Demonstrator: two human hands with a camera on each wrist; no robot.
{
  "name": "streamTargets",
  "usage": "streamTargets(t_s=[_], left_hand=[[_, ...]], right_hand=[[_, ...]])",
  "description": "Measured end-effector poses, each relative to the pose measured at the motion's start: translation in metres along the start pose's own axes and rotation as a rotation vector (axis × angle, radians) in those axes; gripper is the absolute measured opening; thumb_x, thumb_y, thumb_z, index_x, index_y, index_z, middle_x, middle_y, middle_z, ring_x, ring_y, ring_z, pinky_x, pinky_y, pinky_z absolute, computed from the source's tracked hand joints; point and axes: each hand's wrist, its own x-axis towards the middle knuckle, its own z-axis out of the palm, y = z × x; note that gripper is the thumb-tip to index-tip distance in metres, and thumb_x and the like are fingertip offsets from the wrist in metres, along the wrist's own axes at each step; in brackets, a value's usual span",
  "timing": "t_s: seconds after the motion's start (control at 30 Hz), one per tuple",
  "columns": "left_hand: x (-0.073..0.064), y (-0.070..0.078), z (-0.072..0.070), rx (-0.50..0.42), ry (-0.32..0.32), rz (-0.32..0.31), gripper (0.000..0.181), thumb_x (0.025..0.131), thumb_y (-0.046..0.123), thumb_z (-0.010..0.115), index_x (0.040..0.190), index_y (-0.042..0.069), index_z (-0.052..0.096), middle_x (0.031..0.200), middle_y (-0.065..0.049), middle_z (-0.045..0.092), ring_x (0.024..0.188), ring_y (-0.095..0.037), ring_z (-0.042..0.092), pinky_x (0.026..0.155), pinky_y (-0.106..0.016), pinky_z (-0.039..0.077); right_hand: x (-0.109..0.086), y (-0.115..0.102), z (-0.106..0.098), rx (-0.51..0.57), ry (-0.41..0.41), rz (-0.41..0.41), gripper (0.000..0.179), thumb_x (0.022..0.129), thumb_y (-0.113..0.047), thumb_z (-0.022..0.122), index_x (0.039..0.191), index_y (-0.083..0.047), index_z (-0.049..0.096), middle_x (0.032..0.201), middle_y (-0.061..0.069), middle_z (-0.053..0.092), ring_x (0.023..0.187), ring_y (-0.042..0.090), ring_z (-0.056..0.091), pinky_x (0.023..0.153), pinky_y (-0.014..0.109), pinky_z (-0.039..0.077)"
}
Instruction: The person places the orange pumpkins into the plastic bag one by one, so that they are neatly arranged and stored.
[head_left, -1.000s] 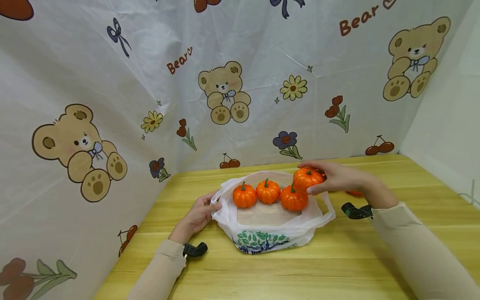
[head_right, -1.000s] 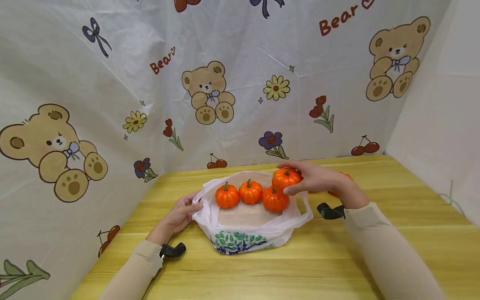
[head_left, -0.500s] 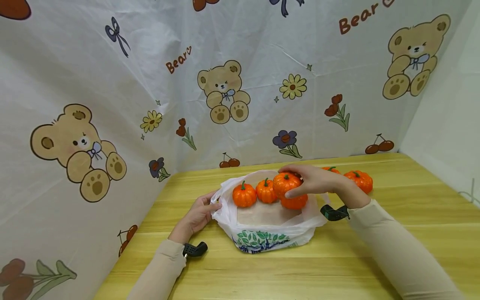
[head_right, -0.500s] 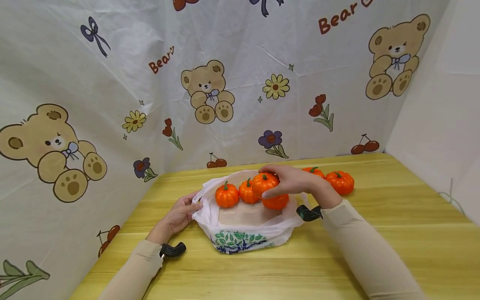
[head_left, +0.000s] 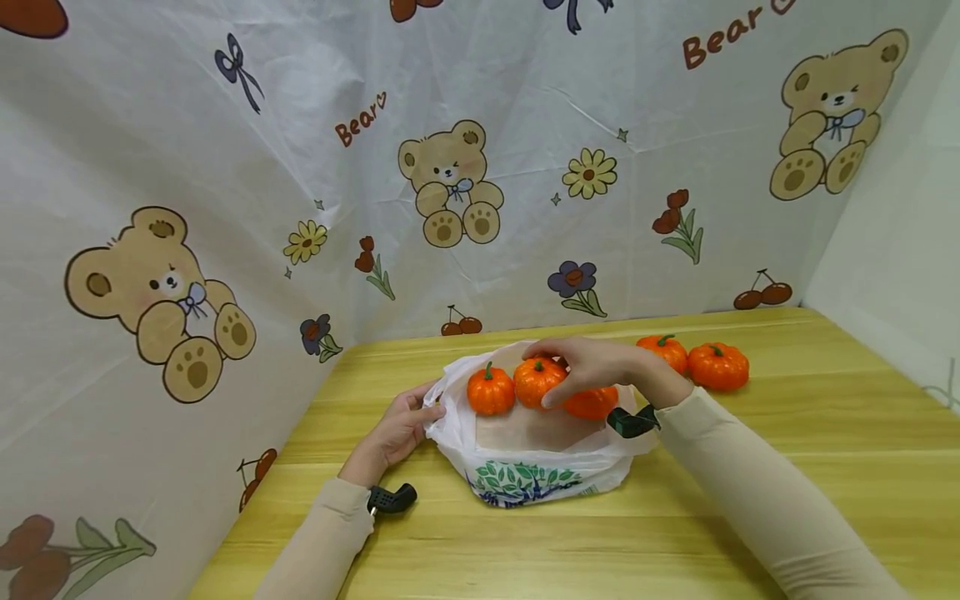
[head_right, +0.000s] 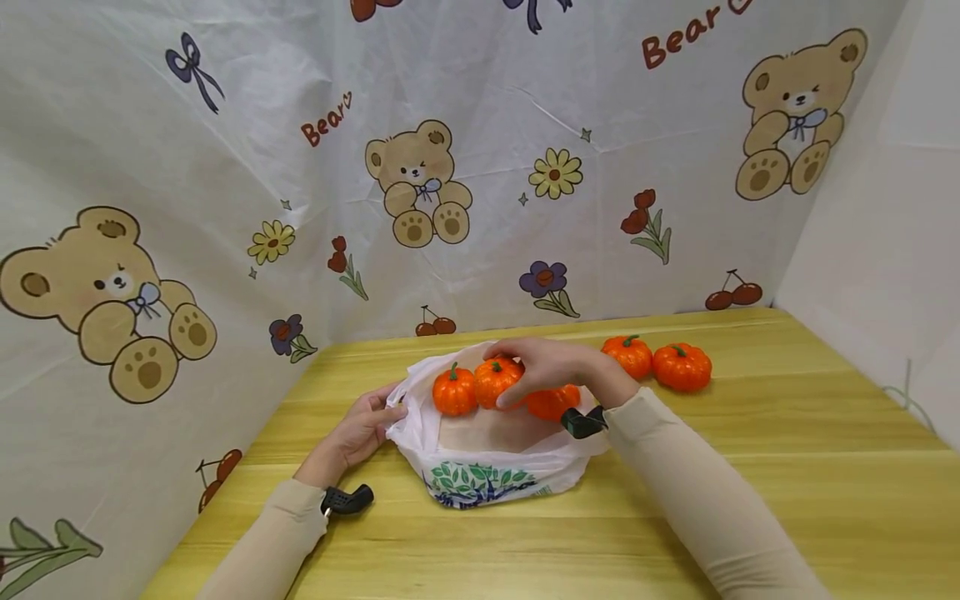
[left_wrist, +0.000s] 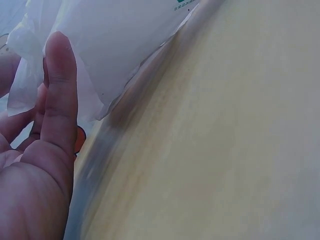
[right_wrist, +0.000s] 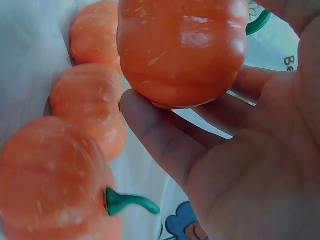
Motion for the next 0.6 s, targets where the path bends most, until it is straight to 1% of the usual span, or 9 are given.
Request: streamTargets(t_s=[0.13,0.3,0.4,0.47,0.6], left_hand=[[0.0,0.0,0.0,-0.002,-0.004,0.001,0.065,0.1,-0.004,0.057,0.159,-0.001,0.032,0.157,-0.024,0.041,0.113,-0.016,0.068,0.091,-0.03,0.062],[0.0,0.0,0.0,0.0,-0.008,0.011,0.065,0.1,-0.005,0.056,0.159,-0.003,0.03,0.151,-0.019,0.047,0.111,-0.015,0.069,0.09,-0.029,0.062],[0.0,-0.001,0.0,0.002,-0.016,0.021,0.066,0.1,-0.005,0.056,0.16,-0.003,0.029,0.149,-0.016,0.05,0.111,-0.015,0.069,0.09,-0.029,0.063],[0.001,-0.001,-0.001,-0.004,-0.017,0.022,0.066,0.099,-0.005,0.056,0.16,-0.002,0.029,0.15,-0.016,0.049,0.11,-0.015,0.069,0.089,-0.029,0.063],[0.001,-0.002,-0.001,-0.007,-0.013,0.015,0.067,0.099,-0.004,0.056,0.16,-0.001,0.029,0.153,-0.019,0.046,0.11,-0.015,0.069,0.089,-0.029,0.063]], right_hand=[[0.008,-0.002,0.005,-0.003,-0.027,-0.021,0.07,0.081,-0.034,0.086,0.142,-0.025,0.054,0.136,-0.001,0.059,0.121,0.022,0.054,0.11,0.043,0.048],[0.019,-0.006,0.014,-0.058,-0.02,-0.069,0.066,0.078,-0.034,0.087,0.136,-0.026,0.058,0.136,-0.003,0.059,0.12,0.02,0.053,0.108,0.042,0.047],[0.025,-0.007,0.019,-0.135,-0.009,-0.101,0.065,0.075,-0.036,0.089,0.133,-0.029,0.06,0.139,-0.006,0.057,0.123,0.019,0.051,0.109,0.043,0.046],[0.029,-0.009,0.023,-0.216,-0.001,-0.133,0.065,0.074,-0.038,0.089,0.132,-0.032,0.061,0.141,-0.008,0.057,0.126,0.018,0.05,0.112,0.043,0.045],[0.033,-0.011,0.029,-0.357,0.015,-0.157,0.063,0.073,-0.045,0.087,0.131,-0.039,0.062,0.146,-0.011,0.055,0.133,0.017,0.047,0.117,0.045,0.041]])
